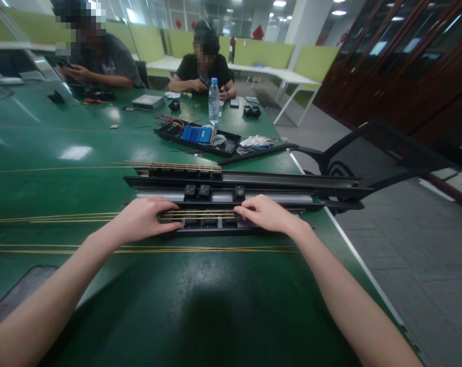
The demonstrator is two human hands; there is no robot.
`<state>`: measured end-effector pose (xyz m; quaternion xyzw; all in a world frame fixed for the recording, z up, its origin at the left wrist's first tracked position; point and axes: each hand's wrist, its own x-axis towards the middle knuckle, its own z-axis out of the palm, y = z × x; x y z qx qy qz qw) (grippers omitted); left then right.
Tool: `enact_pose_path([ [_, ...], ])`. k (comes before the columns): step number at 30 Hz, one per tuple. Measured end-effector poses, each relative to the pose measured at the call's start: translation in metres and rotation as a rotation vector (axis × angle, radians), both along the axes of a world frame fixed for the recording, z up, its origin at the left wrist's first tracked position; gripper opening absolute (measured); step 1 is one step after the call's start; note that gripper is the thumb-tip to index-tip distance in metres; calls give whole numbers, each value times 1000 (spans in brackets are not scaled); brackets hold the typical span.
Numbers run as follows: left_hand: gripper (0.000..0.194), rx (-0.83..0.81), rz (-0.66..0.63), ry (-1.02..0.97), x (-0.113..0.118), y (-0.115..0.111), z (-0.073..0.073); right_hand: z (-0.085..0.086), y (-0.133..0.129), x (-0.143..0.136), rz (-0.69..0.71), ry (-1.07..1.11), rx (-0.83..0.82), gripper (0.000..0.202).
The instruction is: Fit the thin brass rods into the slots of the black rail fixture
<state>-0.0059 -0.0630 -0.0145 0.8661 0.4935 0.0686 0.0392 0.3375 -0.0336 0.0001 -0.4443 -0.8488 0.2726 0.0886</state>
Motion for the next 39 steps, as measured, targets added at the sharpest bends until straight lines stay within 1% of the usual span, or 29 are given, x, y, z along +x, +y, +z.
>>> enact_pose_path([
  [18,58,3,10,2,0,0,0,-7,-2,34,-85,-11,-21,50],
  [28,59,2,8,11,0,-1,0,-2,-7,52,-173,-10,-60,52],
  [39,57,1,8,-5,1,-1,2,-8,-12,74,-235,73,-137,51],
])
